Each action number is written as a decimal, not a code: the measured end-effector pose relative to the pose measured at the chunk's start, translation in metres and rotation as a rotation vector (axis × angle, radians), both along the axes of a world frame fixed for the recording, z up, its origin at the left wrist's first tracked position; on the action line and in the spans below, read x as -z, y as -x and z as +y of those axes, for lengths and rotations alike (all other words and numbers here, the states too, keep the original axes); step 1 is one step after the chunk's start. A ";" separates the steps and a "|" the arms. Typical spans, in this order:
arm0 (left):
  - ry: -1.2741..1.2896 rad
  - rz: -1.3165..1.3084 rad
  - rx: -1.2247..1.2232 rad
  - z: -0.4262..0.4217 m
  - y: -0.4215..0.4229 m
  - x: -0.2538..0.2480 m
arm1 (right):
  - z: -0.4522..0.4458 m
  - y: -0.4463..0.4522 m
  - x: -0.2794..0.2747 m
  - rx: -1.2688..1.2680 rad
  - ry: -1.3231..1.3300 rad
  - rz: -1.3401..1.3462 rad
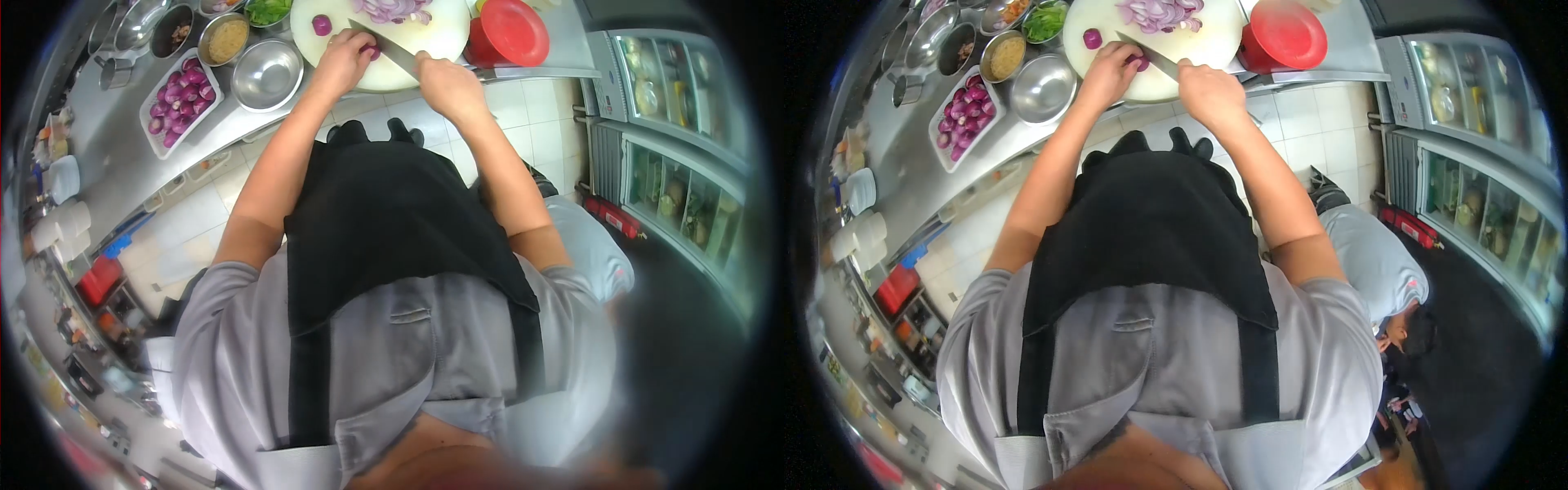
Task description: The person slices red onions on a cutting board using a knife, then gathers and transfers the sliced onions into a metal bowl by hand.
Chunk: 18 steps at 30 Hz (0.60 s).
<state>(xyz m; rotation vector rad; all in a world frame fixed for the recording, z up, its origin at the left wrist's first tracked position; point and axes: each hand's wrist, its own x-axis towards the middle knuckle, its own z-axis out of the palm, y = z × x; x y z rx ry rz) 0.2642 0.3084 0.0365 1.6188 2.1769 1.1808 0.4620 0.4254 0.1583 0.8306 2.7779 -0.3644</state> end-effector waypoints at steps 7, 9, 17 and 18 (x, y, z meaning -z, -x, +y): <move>0.001 -0.025 -0.005 -0.002 0.000 -0.004 | -0.006 -0.003 -0.042 0.033 0.049 -0.003; -0.005 -0.011 -0.004 -0.003 -0.001 -0.004 | -0.002 0.000 -0.005 0.034 0.050 -0.024; -0.009 -0.036 -0.019 -0.005 0.000 -0.006 | -0.007 0.001 -0.036 0.042 0.072 -0.047; -0.021 -0.013 -0.025 -0.006 0.000 -0.002 | -0.010 0.001 -0.024 0.041 0.062 -0.038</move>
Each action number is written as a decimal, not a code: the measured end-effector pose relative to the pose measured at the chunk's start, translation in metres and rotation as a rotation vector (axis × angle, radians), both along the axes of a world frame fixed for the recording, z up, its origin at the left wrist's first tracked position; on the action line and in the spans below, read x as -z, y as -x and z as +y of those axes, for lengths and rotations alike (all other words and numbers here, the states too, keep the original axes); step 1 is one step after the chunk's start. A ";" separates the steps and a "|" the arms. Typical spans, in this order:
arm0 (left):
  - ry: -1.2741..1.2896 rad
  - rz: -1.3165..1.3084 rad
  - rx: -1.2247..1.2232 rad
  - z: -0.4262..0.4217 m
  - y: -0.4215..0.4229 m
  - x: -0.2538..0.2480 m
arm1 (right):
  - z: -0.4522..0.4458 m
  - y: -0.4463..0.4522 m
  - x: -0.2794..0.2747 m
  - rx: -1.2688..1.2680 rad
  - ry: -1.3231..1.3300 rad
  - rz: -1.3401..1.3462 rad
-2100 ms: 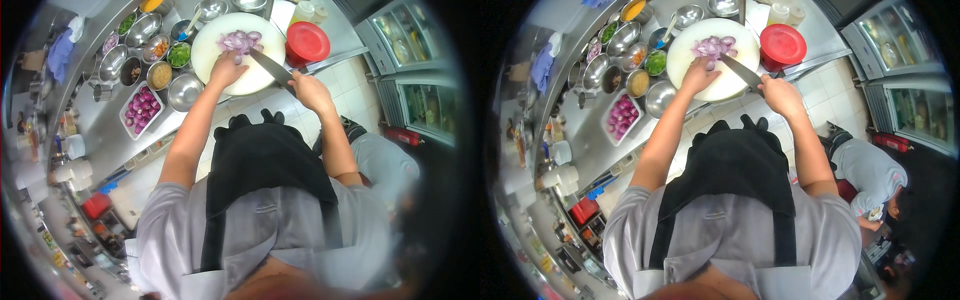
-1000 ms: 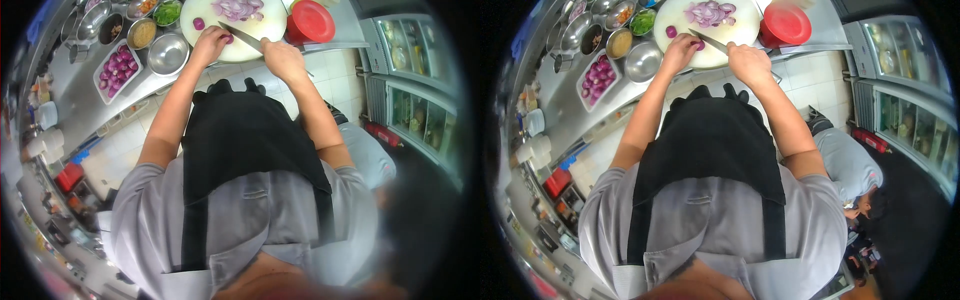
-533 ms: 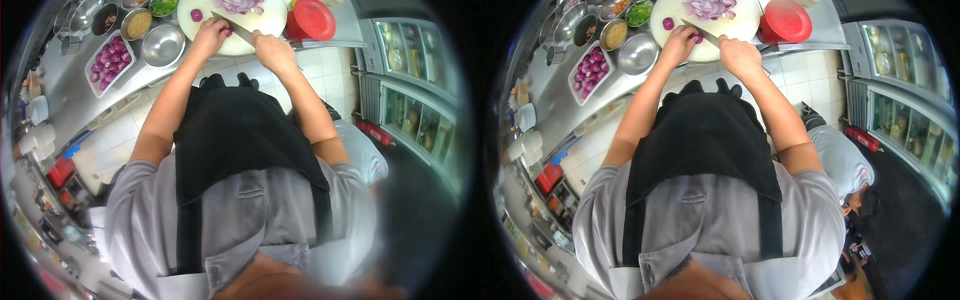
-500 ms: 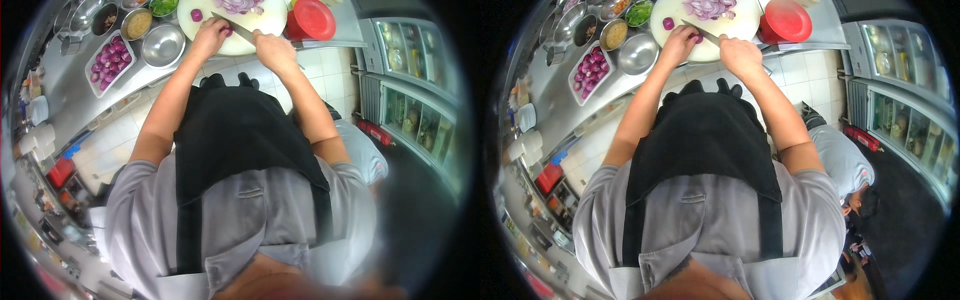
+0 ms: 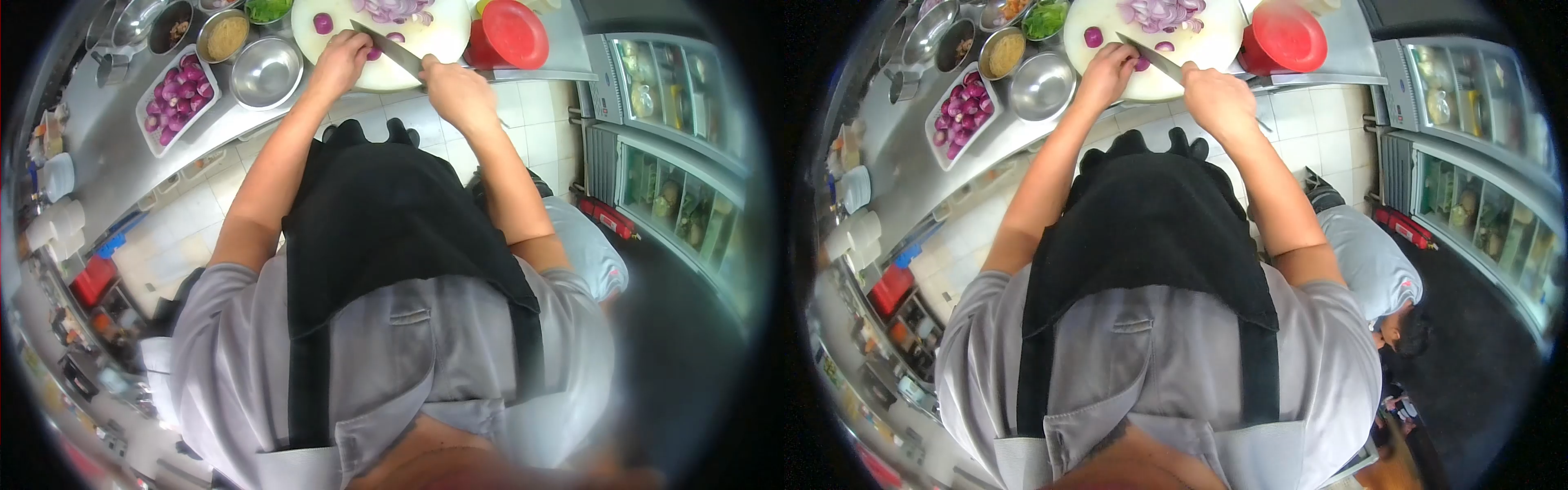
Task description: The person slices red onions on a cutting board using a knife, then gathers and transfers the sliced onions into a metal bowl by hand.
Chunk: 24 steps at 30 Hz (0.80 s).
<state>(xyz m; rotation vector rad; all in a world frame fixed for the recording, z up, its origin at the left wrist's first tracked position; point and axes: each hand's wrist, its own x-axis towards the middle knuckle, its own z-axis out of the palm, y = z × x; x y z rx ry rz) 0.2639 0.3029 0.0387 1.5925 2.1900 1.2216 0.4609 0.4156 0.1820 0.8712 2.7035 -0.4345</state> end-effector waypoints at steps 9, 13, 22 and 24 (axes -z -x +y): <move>-0.007 0.002 -0.018 -0.001 -0.001 0.003 | 0.003 0.005 0.004 -0.015 -0.020 -0.031; 0.002 0.025 -0.027 -0.002 -0.002 0.000 | 0.008 0.012 0.018 -0.021 -0.017 -0.026; -0.085 0.045 -0.023 -0.002 -0.003 0.003 | 0.001 0.011 0.030 -0.020 -0.041 0.017; -0.068 0.044 -0.018 -0.005 -0.003 0.001 | 0.004 0.010 0.019 -0.022 -0.021 0.023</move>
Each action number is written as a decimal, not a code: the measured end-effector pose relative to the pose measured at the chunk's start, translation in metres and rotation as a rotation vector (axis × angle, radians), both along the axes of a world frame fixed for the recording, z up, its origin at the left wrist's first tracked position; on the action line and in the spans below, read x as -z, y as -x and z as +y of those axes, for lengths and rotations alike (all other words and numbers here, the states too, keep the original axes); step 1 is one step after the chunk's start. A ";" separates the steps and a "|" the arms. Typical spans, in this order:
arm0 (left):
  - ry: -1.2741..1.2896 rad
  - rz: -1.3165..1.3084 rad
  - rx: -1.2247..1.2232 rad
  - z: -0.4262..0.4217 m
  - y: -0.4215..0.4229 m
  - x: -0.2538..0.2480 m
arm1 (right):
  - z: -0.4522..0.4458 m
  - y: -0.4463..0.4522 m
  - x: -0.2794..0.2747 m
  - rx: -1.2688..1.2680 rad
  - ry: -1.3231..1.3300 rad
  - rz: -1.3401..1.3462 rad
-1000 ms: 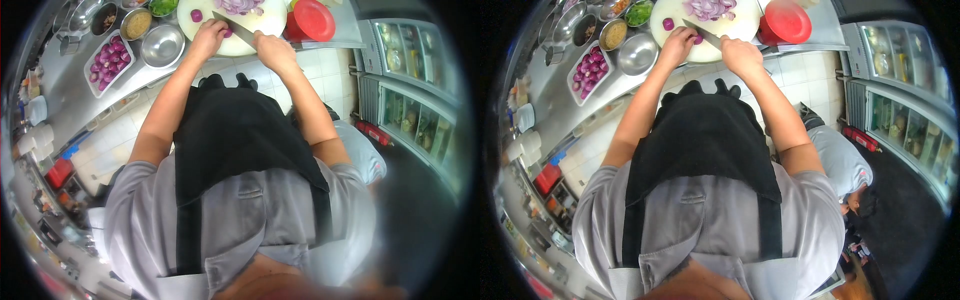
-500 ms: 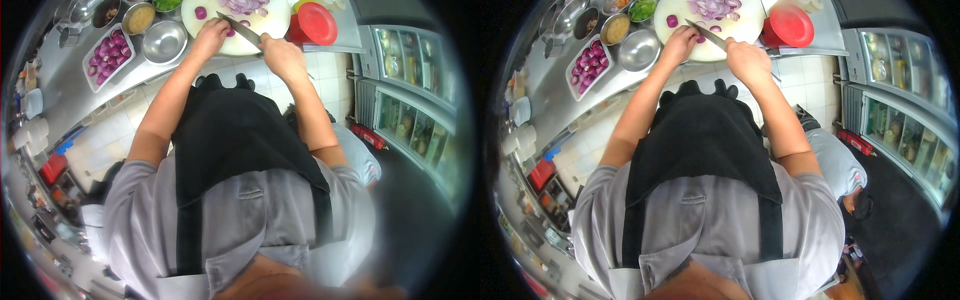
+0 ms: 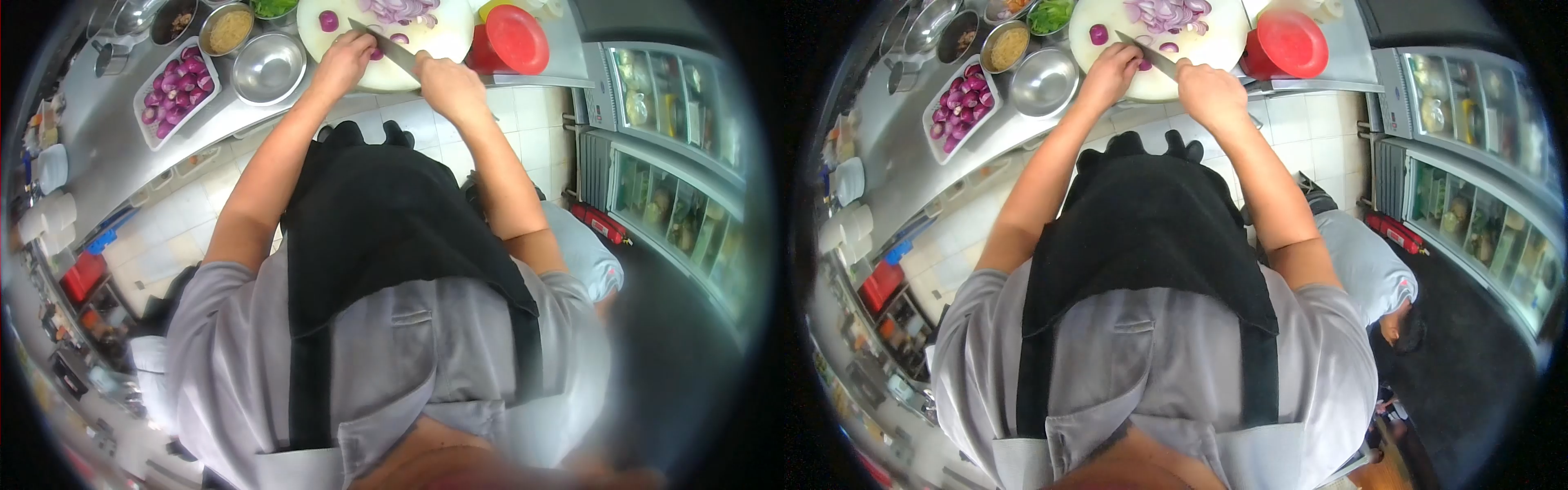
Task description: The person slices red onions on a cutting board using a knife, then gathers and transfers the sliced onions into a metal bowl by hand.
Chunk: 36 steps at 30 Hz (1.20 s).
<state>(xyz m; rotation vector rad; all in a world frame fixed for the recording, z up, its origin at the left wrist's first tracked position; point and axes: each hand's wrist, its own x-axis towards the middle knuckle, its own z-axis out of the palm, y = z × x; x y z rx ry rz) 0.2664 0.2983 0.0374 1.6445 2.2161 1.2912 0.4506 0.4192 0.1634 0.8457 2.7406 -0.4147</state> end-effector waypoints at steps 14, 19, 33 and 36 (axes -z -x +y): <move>0.026 0.005 0.001 -0.005 -0.002 0.003 | -0.006 -0.004 -0.015 0.030 0.047 -0.071; 0.033 0.060 0.047 -0.004 0.002 -0.006 | 0.008 0.002 0.002 0.002 0.092 -0.064; 0.286 -0.287 -0.175 0.004 0.004 -0.020 | 0.027 -0.018 -0.029 0.051 0.050 -0.064; 0.204 -0.073 -0.051 0.000 0.018 -0.019 | 0.026 -0.018 -0.030 0.027 0.046 -0.057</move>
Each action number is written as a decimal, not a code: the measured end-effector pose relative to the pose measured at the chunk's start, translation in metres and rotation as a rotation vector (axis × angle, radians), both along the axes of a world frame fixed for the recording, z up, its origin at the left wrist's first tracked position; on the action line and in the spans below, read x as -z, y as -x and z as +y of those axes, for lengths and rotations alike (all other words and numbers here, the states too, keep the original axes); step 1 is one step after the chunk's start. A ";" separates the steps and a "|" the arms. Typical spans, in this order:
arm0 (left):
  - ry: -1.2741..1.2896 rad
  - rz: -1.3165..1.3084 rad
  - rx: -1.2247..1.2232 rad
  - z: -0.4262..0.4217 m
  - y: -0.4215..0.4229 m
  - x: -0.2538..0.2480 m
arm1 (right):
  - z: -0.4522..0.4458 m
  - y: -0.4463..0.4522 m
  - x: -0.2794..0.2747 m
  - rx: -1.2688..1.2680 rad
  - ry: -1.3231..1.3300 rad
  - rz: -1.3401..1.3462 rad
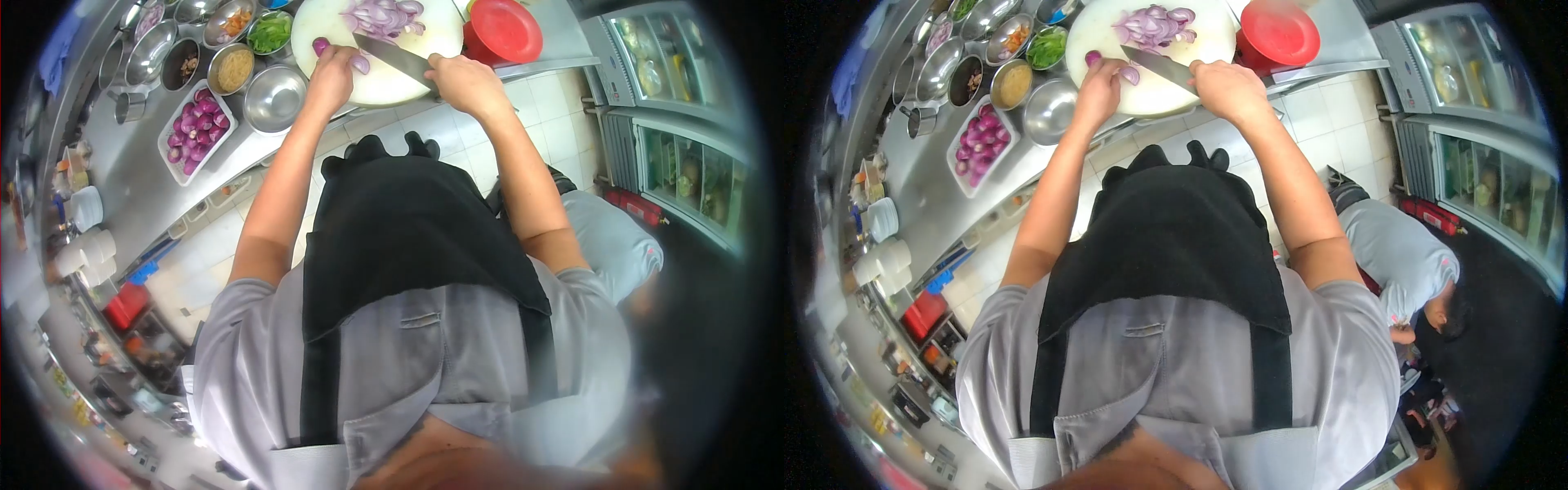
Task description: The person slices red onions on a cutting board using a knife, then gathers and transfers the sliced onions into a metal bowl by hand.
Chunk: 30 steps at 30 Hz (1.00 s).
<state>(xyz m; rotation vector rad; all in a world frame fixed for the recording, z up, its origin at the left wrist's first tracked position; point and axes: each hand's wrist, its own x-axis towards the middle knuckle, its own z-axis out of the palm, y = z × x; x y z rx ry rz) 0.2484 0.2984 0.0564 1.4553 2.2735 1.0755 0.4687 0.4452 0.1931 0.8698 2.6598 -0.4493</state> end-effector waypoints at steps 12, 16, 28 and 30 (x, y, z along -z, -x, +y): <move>0.236 0.227 0.477 0.018 0.044 -0.005 | 0.005 -0.012 0.000 0.052 -0.015 0.013; 0.114 0.106 0.386 0.000 0.025 -0.007 | 0.002 -0.011 -0.004 0.014 0.012 -0.012; -0.076 0.187 0.181 -0.005 -0.008 0.010 | -0.013 -0.004 0.011 -0.082 -0.065 0.033; -0.057 0.173 0.165 -0.005 -0.010 0.011 | -0.017 -0.005 -0.006 -0.093 -0.060 0.029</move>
